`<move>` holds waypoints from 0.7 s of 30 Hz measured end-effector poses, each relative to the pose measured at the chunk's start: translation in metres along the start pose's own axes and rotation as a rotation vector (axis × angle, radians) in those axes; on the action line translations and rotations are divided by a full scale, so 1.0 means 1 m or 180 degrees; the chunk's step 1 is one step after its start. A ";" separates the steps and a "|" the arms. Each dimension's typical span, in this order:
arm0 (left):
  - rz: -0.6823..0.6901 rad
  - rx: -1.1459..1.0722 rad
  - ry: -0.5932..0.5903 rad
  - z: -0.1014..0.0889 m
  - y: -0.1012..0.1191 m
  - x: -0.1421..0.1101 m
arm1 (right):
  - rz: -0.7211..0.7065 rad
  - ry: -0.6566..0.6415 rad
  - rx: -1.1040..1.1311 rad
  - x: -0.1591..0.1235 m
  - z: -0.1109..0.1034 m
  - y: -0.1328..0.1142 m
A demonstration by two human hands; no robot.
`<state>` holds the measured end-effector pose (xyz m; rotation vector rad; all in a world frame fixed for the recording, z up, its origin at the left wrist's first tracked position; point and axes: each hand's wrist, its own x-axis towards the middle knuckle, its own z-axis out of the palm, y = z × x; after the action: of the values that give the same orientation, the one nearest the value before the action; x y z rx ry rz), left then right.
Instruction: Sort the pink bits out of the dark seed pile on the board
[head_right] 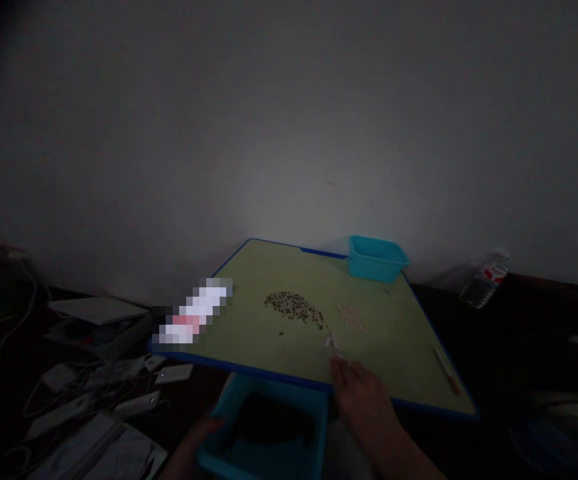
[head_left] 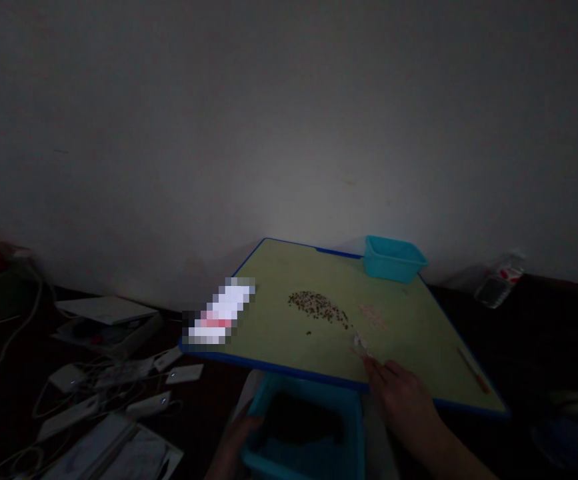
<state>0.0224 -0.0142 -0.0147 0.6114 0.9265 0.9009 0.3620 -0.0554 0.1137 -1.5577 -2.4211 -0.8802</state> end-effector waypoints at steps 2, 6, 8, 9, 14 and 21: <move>-0.0020 -0.0138 0.0121 -0.009 -0.011 0.008 | -0.0009 0.0068 0.0038 0.001 0.004 0.006; -0.0113 -0.0462 0.0135 -0.024 -0.026 0.022 | 0.0029 0.0085 0.0173 0.010 0.014 0.022; -0.0279 -0.0425 0.0146 -0.030 -0.029 0.028 | 0.0141 0.0094 0.0234 0.016 0.019 0.033; -0.0363 -0.0364 0.0124 -0.032 -0.030 0.030 | 0.0201 0.0111 0.0276 0.019 0.023 0.039; -0.0118 -0.0290 0.0167 -0.035 -0.033 0.031 | 0.0584 0.0248 0.0474 0.026 0.037 0.066; -0.0131 -0.0219 0.0112 -0.023 -0.017 0.019 | 0.1014 0.0640 0.0734 0.025 0.028 0.064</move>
<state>0.0143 -0.0047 -0.0468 0.5172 0.9328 0.9055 0.4114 -0.0016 0.1267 -1.6180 -1.9837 -0.6376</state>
